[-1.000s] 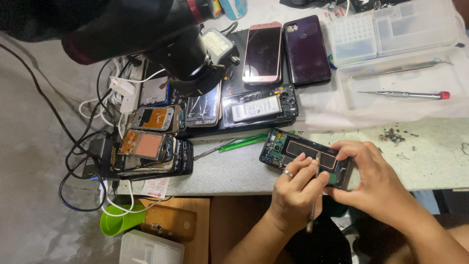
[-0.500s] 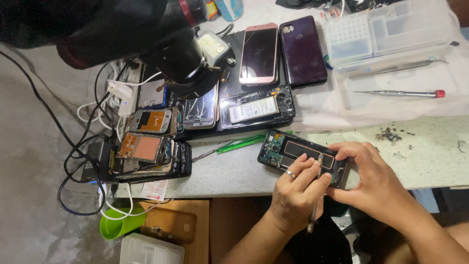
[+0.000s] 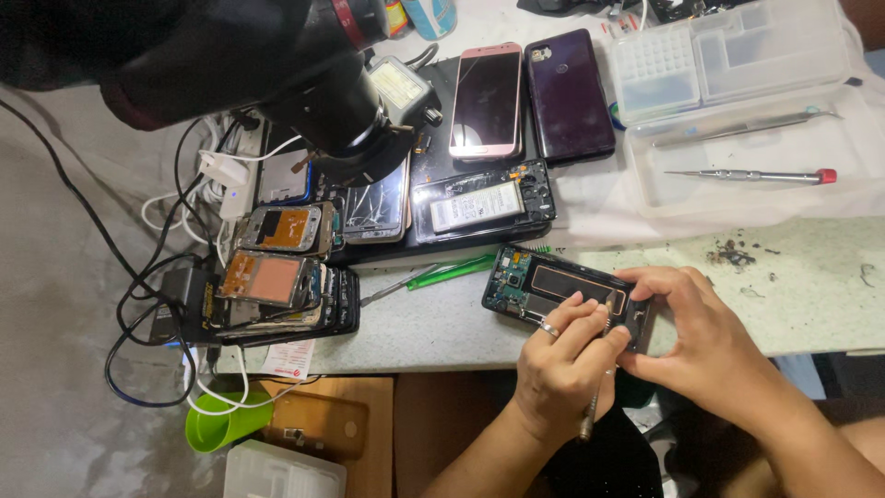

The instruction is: The person uses a precision screwdriver to remove screws from a disassembled smartphone. They then use tweezers to lift and reposition internal components, including the battery and circuit boards, while working at a cluttered repair bench.

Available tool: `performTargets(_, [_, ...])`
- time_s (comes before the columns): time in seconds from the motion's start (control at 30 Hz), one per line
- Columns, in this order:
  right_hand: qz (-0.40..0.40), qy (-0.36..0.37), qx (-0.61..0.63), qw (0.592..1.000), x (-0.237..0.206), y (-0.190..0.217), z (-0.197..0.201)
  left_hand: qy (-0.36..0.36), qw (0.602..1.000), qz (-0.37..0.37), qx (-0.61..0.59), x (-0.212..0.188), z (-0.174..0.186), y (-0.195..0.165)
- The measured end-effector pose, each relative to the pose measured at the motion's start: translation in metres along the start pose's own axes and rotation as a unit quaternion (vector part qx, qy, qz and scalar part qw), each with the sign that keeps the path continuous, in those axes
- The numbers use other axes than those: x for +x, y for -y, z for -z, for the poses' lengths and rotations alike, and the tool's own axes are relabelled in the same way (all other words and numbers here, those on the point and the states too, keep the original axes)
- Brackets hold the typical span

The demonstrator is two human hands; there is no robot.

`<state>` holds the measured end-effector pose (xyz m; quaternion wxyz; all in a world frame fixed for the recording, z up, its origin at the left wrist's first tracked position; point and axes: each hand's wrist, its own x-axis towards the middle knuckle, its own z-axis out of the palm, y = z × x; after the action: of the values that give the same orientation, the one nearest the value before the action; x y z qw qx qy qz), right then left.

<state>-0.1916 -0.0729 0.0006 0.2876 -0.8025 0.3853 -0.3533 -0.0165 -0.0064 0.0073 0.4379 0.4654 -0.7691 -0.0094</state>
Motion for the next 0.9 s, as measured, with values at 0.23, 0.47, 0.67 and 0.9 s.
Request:
performTargets(0.23, [-0.032,0.014,0.025,0.999,-0.002,0.000,0.001,0.020,1.000,-0.002,-0.007,0.001,0.002,0.000])
performTargets(0.47, [-0.022,0.023,0.023,0.999,-0.002,0.002,0.005,0.020,1.000,0.004,0.004,0.002,0.000,0.000])
performTargets(0.67, [0.006,0.019,-0.058,0.998,-0.007,-0.003,0.014,0.045,0.999,0.002,-0.002,0.004,0.006,0.001])
performTargets(0.9, [0.004,0.058,0.003,0.998,-0.004,-0.013,0.013,0.056,0.998,0.000,0.006,0.006,0.019,-0.005])
